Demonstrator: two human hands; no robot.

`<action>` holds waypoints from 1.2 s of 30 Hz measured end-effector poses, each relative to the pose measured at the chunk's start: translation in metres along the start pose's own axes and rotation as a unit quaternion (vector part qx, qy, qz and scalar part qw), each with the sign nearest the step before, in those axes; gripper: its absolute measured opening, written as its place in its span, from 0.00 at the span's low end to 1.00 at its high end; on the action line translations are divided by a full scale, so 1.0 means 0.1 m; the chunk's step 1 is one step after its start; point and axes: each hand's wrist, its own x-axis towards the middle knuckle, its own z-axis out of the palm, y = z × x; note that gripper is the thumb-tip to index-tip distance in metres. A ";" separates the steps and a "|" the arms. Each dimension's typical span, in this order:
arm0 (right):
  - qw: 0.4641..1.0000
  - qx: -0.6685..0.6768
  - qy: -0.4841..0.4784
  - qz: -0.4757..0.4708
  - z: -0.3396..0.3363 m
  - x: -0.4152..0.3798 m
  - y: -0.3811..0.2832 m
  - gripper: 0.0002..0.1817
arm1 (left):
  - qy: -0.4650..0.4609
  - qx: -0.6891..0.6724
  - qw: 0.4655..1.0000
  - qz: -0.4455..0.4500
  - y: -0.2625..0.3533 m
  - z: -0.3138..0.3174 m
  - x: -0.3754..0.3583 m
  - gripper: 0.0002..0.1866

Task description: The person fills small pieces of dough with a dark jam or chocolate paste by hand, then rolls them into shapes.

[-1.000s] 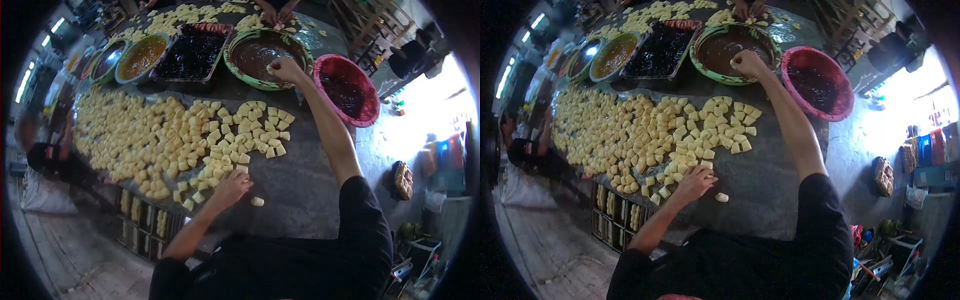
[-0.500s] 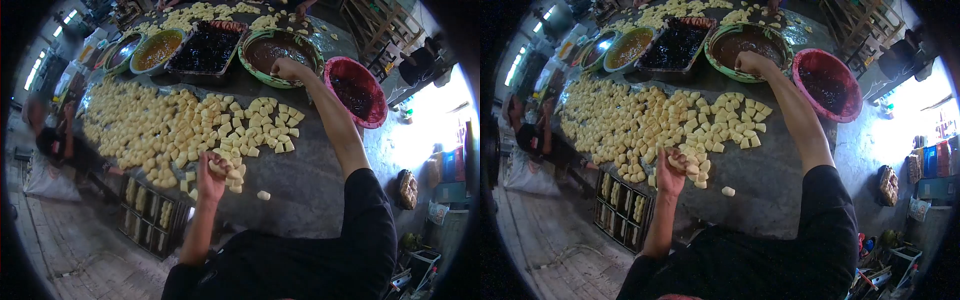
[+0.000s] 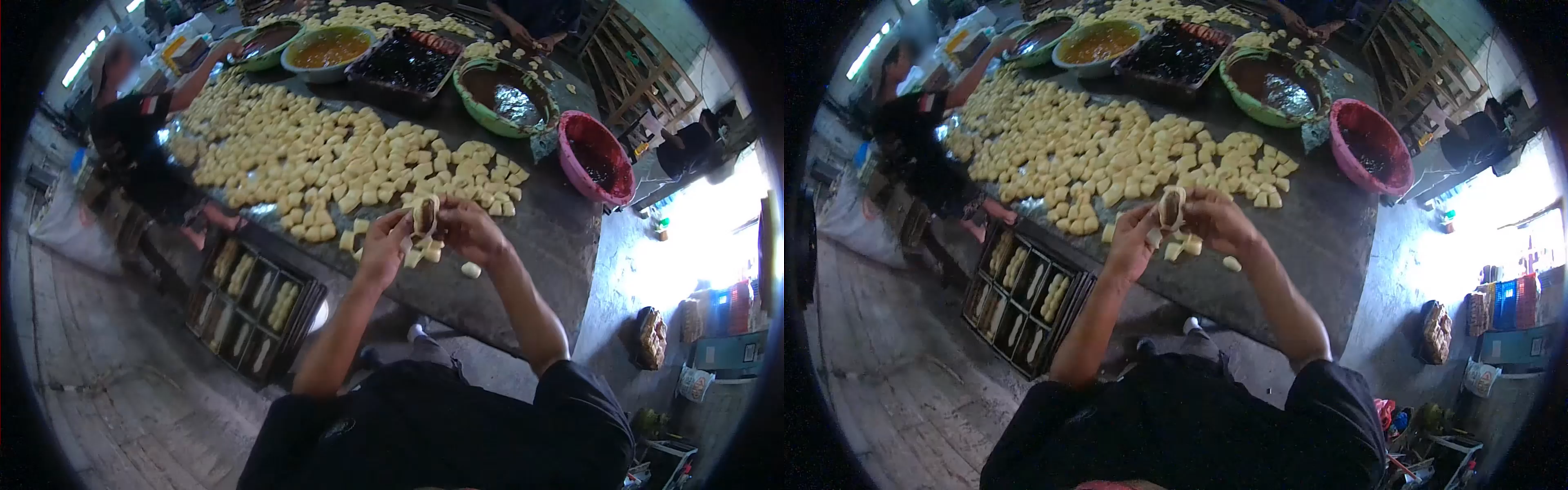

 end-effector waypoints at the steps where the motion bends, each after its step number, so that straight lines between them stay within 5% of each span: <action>1: 0.999 0.030 0.020 0.002 0.11 -0.11 0.22 0.18 | 0.018 -0.035 0.999 -0.019 0.02 -0.12 -0.20 0.14; 3: 0.998 -0.015 0.050 -0.017 0.41 -0.32 0.58 0.24 | 0.047 -0.131 0.990 -0.023 0.05 -0.27 -0.63 0.13; 6: 0.956 -0.261 0.072 -0.116 0.92 -0.51 1.12 0.30 | 0.070 -0.168 0.981 -0.069 0.23 -0.46 -1.18 0.11; 9: 0.774 -0.574 0.038 -0.264 1.32 -0.63 1.32 0.31 | 0.071 -0.164 0.979 -0.099 0.42 -0.62 -1.62 0.12; 12: 0.661 -0.649 0.016 -0.376 1.63 -0.69 1.39 0.29 | 0.070 -0.135 0.983 -0.106 0.85 -0.51 -2.09 0.14; 15: 0.669 -0.624 -0.004 -0.404 1.92 -0.78 1.39 0.25 | 0.061 0.091 0.994 -0.009 1.15 -0.28 -2.56 0.18; 19: 0.826 -0.441 -0.083 -0.341 2.19 -0.85 1.48 0.15 | 0.049 0.479 0.820 0.311 1.30 -0.14 -2.84 0.13; 20: 0.850 -0.387 -0.096 -0.345 2.24 -0.83 1.52 0.14 | 0.081 0.420 0.861 0.276 1.24 -0.10 -2.91 0.08; 23: 0.984 0.023 -0.058 -0.165 2.42 -0.93 1.64 0.13 | 0.054 0.326 0.902 0.279 1.18 -0.09 -3.01 0.08; 25: 0.976 0.001 -0.010 -0.218 2.60 -0.89 1.57 0.14 | 0.009 0.339 0.864 0.372 1.14 -0.13 -2.88 0.07; 26: 0.958 -0.073 0.006 -0.276 2.61 -0.84 1.57 0.13 | -0.015 0.345 0.840 0.418 1.14 -0.14 -2.82 0.07; 29: 0.846 -0.328 -0.007 -0.420 2.52 -0.90 1.44 0.11 | 0.109 0.277 0.893 0.336 1.11 0.01 -2.88 0.07; 32: 0.694 -0.510 -0.019 -0.509 2.53 -1.03 1.17 0.10 | 0.054 0.248 0.926 0.280 1.18 0.07 -2.76 0.07; 35: 0.841 -0.253 0.144 -0.456 2.54 -0.95 1.32 0.16 | 0.058 0.016 0.979 0.196 1.05 0.14 -2.67 0.10; 36: 0.901 -0.161 0.142 -0.376 2.50 -0.96 1.28 0.18 | 0.029 0.101 0.964 0.244 1.02 0.10 -2.62 0.11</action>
